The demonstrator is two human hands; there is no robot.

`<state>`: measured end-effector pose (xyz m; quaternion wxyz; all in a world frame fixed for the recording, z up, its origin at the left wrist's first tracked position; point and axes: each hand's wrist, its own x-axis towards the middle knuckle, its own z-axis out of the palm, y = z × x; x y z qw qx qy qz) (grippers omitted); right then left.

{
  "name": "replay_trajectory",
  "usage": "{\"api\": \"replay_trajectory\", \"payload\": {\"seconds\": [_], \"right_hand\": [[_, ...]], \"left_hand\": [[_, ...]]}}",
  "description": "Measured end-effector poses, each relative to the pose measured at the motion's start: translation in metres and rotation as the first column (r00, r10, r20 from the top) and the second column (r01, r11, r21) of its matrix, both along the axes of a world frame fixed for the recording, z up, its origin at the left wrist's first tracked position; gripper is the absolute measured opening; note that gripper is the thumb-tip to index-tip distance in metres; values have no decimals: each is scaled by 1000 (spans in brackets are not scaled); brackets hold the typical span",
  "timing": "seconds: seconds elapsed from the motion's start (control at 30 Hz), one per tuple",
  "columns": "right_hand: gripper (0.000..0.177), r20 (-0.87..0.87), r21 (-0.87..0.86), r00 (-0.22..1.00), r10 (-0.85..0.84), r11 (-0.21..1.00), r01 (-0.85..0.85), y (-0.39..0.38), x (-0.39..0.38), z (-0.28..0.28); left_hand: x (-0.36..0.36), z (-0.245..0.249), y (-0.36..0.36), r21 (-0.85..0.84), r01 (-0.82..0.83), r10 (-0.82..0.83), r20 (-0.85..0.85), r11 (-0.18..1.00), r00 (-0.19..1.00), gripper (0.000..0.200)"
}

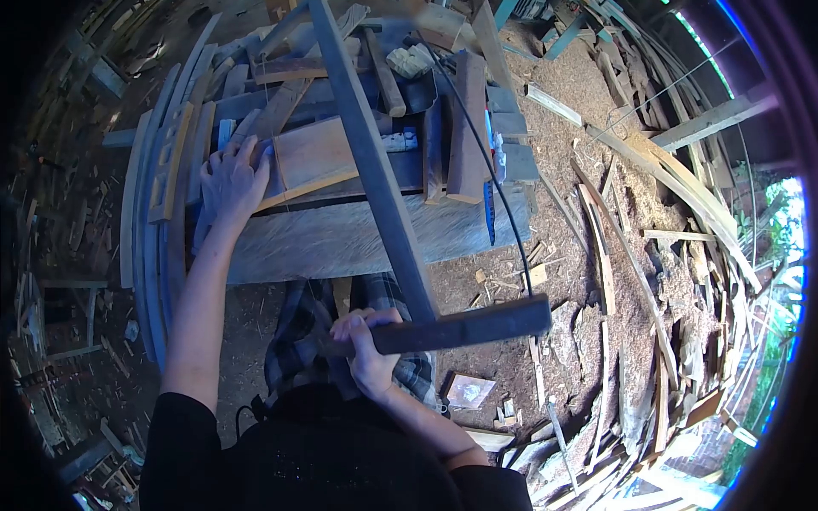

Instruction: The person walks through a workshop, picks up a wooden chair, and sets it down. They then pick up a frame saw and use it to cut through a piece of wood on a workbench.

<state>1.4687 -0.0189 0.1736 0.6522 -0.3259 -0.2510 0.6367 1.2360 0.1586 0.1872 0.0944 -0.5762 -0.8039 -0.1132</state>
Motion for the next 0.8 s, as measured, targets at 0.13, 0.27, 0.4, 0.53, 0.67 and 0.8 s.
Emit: {"api": "replay_trajectory", "payload": {"seconds": [0.13, 0.27, 0.4, 0.53, 0.67, 0.8], "right_hand": [[14, 80, -36, 997, 5, 999, -3, 27, -13, 8], [14, 160, -15, 987, 21, 1000, -19, 17, -6, 5], [14, 28, 38, 999, 21, 999, -22, -10, 11, 0], [13, 161, -46, 987, 17, 999, -10, 12, -3, 2], [12, 301, -22, 954, 3, 1000, 4, 37, -21, 10], [12, 199, -4, 980, 18, 1000, -18, 2, 3, 1]], "left_hand": [[2, 1, 1, -26, -17, 16, -35, 1000, 999, 43], [2, 4, 1, -50, -37, 36, -22, 998, 999, 43], [-1, -6, 2, 21, -2, 2, -22, 1000, 1000, 43], [-3, -8, 1, 44, 8, -6, -26, 999, 1000, 42], [1, 2, 2, -34, -23, 23, -24, 999, 999, 42], [1, 1, 2, -51, -34, 32, -24, 998, 999, 42]]}}
